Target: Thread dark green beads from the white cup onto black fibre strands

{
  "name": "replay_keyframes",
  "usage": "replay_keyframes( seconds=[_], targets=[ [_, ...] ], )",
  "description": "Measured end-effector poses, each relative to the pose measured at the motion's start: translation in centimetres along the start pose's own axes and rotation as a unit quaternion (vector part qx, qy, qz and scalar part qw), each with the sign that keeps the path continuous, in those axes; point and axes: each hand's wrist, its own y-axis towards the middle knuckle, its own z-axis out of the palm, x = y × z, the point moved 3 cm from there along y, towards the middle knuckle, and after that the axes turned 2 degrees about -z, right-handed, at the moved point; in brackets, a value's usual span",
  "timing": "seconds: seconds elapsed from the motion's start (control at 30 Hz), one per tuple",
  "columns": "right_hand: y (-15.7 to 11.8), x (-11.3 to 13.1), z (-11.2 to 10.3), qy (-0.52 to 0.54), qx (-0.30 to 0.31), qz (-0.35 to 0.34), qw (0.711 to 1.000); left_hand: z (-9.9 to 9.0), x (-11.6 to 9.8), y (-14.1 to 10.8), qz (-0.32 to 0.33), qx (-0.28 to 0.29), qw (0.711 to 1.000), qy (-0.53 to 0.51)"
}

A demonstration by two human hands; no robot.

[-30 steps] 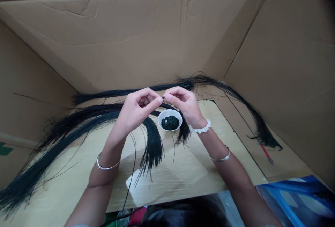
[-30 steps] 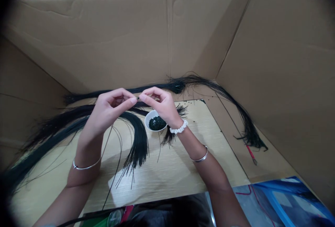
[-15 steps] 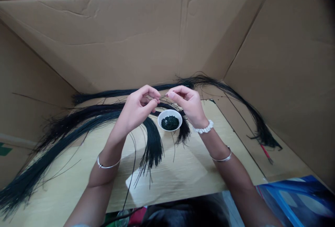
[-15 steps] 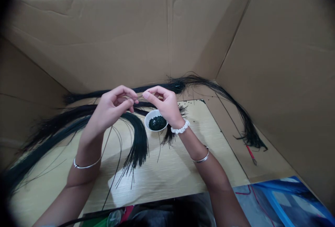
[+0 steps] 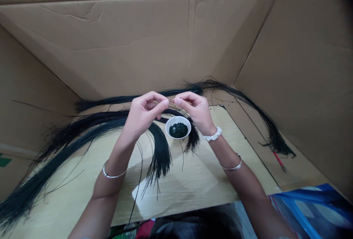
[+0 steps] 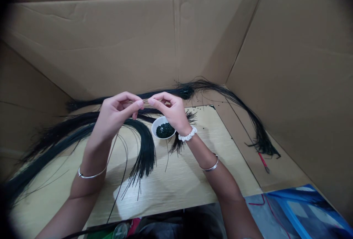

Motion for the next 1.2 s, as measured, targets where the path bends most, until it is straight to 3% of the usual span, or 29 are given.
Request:
replay_keyframes(
  seconds=[0.27,0.37,0.4,0.43,0.47,0.5,0.57,0.67,0.83,1.0,1.03,1.1,1.17,1.2],
  targets=[
    [0.4,0.1,-0.5,0.004,0.04,0.029,0.999,0.0,0.0,-0.1,-0.006,-0.018,1.0,0.007],
    [0.7,-1.6,-1.1,-0.119,0.111,0.047,0.986,-0.1,-0.2,-0.1,-0.004,-0.023,1.0,0.018],
    [0.6,-2.6,-1.0,-0.208,0.163,0.059,0.963,-0.1,-0.2,-0.1,-0.004,-0.022,1.0,0.021],
    [0.4,-3.9,-0.9,-0.309,0.225,0.077,0.921,-0.1,-0.2,-0.1,-0.005,-0.019,1.0,0.023],
    [-0.1,-5.4,-0.8,-0.416,0.293,0.106,0.854,-0.1,-0.2,-0.1,-0.006,-0.017,1.0,0.023],
    [-0.5,-6.7,-0.7,-0.457,0.314,0.128,0.822,-0.1,-0.2,-0.1,-0.007,-0.016,1.0,0.022],
    [-1.3,-8.9,-0.2,-0.494,0.324,0.151,0.792,-0.1,-0.2,-0.1,-0.01,-0.016,1.0,0.021],
    [-2.3,-11.0,0.6,-0.516,0.322,0.159,0.778,-0.1,-0.3,-0.2,-0.012,-0.015,1.0,0.02],
    [-2.4,-11.8,0.8,-0.497,0.308,0.151,0.797,-0.1,-0.3,-0.3,-0.012,-0.008,0.999,0.03],
    [-1.0,-10.2,-0.3,-0.447,0.293,0.129,0.835,-0.2,-0.1,-0.2,-0.008,-0.01,0.999,0.031],
    [-0.6,-9.7,-0.5,-0.426,0.287,0.12,0.85,-0.2,-0.1,-0.1,-0.009,-0.011,0.999,0.032],
    [0.2,-8.5,-0.8,-0.326,0.241,0.117,0.907,-0.3,-0.2,-0.1,-0.013,-0.013,0.999,0.036],
    [0.8,-7.3,-1.3,-0.144,0.149,0.139,0.968,-0.3,-0.3,0.0,-0.017,-0.014,0.999,0.043],
    [1.0,-6.7,-1.5,-0.045,0.102,0.152,0.982,-0.2,-0.3,0.0,-0.019,-0.014,0.999,0.046]
  ],
)
